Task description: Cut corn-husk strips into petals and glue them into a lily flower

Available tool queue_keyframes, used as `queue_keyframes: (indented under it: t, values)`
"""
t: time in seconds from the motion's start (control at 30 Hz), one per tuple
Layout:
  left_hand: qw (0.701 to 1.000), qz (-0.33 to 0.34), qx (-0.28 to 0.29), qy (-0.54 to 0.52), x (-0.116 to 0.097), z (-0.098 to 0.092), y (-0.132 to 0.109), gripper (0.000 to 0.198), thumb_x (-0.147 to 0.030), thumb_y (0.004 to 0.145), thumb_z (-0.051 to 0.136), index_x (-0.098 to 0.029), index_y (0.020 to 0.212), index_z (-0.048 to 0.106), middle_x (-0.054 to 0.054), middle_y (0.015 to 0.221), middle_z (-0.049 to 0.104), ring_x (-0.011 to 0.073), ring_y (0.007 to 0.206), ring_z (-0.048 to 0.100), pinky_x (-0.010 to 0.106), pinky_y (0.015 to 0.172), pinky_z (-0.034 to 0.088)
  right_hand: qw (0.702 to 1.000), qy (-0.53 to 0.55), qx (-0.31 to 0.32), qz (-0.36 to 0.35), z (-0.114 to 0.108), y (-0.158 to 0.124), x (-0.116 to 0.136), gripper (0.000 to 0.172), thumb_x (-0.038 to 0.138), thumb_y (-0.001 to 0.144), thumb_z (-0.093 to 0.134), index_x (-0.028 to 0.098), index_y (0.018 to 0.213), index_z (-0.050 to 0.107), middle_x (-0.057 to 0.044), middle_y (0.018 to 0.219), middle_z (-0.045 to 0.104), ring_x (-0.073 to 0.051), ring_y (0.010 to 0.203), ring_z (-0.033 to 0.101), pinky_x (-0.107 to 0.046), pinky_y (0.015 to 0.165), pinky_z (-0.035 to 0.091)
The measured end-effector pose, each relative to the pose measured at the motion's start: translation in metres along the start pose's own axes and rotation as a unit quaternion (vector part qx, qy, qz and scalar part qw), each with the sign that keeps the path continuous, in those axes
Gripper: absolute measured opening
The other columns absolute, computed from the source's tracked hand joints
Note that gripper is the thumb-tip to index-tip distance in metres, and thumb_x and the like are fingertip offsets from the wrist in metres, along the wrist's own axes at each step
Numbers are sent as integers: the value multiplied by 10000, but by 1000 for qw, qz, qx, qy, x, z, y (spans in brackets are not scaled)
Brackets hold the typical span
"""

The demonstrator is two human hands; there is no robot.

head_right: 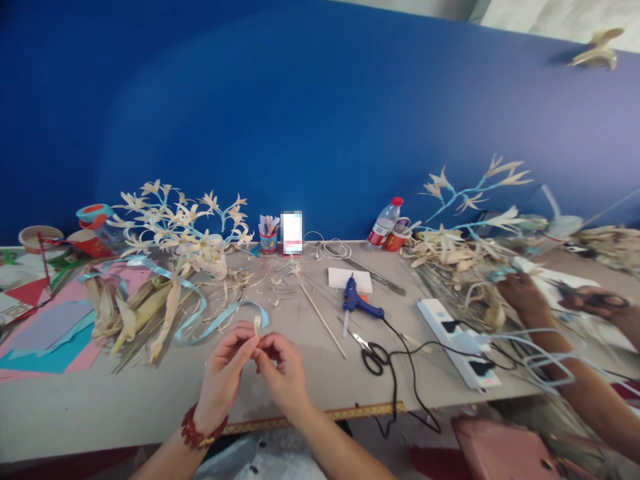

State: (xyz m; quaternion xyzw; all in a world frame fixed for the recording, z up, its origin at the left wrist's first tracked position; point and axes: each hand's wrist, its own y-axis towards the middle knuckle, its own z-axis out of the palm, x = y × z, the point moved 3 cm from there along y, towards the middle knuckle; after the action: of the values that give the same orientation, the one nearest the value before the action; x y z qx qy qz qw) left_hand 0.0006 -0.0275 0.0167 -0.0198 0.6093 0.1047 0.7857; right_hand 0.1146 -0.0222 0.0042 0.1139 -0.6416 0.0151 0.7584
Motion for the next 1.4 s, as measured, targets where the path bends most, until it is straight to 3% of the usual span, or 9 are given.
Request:
queue_keyframes:
  t: [0.23,0.37,0.47,0.63,0.8,1.0,1.13,1.4]
  values:
    - [1000,-6,-19,6,3,-5,2,125,-306,775,707,-185,802,690,35,866,624,171,829,579,266,764,483,988,-144,50,-32,-6,-3,8,148,335,893,569,198,890,625,-25,815,615,-135,677,571,-215,564,441]
    - [998,8,-34,47,3,-14,5,140,-322,757,721,-192,806,707,41,870,654,177,802,592,275,751,484,968,-238,63,-53,-26,-7,11,114,275,902,538,211,910,632,-51,894,629,-158,736,583,-231,584,445]
    - [992,68,-23,104,-5,-19,6,75,-279,757,717,-211,787,731,53,865,667,206,843,597,298,777,473,958,-271,50,-76,-50,-8,10,139,244,906,523,210,849,645,-50,828,628,-167,712,568,-279,667,467]
    - [967,171,18,188,-19,-15,5,111,-187,776,677,-261,808,754,55,818,679,228,826,594,340,805,446,965,-255,8,-68,-81,-5,17,158,291,898,560,205,817,663,-55,803,634,-180,730,576,-279,651,458]
    - [962,185,64,191,-25,-3,-1,150,-156,798,640,-268,820,739,53,799,668,233,803,583,354,783,442,998,-65,1,2,-60,1,34,178,362,874,609,201,850,683,-40,819,634,-144,652,564,-263,614,461]
    - [958,176,110,197,-30,5,-5,141,-149,818,614,-239,796,720,59,752,648,225,769,580,337,730,445,993,95,45,47,-26,11,49,213,372,834,662,189,724,661,-4,715,577,-130,627,536,-257,615,445]
    - [951,193,121,209,-30,4,-5,125,-142,836,595,-215,806,691,55,763,647,209,771,582,323,715,454,991,113,46,50,-23,13,49,222,361,801,699,180,681,650,4,683,548,-124,605,516,-250,591,422]
    - [940,222,143,215,-27,6,-6,130,-102,874,553,-194,846,641,33,782,619,168,773,570,297,713,458,997,71,21,-28,-29,9,43,132,252,840,664,199,722,691,1,712,546,-127,645,515,-254,611,401]
